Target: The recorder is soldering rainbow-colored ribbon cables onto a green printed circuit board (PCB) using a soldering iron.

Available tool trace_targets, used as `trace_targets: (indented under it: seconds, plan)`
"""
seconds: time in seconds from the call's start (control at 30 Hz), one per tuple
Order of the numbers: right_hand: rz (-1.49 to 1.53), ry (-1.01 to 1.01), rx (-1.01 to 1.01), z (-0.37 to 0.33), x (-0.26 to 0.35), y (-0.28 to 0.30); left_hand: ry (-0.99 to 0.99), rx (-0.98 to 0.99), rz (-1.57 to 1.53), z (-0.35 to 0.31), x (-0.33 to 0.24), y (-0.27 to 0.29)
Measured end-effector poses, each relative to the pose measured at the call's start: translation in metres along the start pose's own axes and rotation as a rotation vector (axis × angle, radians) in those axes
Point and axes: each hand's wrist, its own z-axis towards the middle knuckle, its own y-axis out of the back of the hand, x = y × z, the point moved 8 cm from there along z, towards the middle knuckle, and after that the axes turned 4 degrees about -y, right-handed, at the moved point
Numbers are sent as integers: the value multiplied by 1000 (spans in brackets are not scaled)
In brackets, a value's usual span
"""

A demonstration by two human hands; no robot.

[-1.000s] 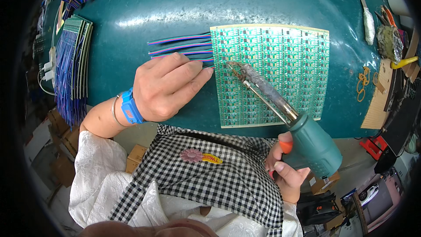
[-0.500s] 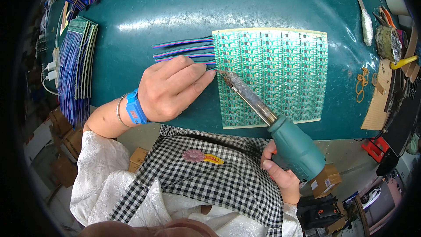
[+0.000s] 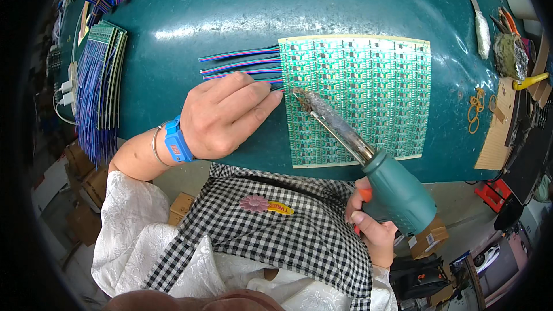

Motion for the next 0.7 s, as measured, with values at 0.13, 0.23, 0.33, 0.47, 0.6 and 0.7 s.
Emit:
trace_targets:
  seconds: [0.13, 0.23, 0.33, 0.47, 0.6, 0.7]
  plan:
    - [-3, -97, 8, -2, 1, -2, 9, -7, -1, 1, 0, 0]
    - [-14, -73, 17, -2, 4, -3, 13, 16, -8, 1, 0, 0]
    - [58, 61, 18, -1, 15, 1, 44, 20, -24, 2, 0, 3]
    - [194, 307, 142, 6, 40, 26, 129, 47, -31, -6, 1, 15]
    - [232, 581, 158, 2, 75, 64, 148, 117, 40, -12, 2, 27]
    - [206, 780, 45, -12, 118, 95, 210, 160, 31, -14, 3, 41]
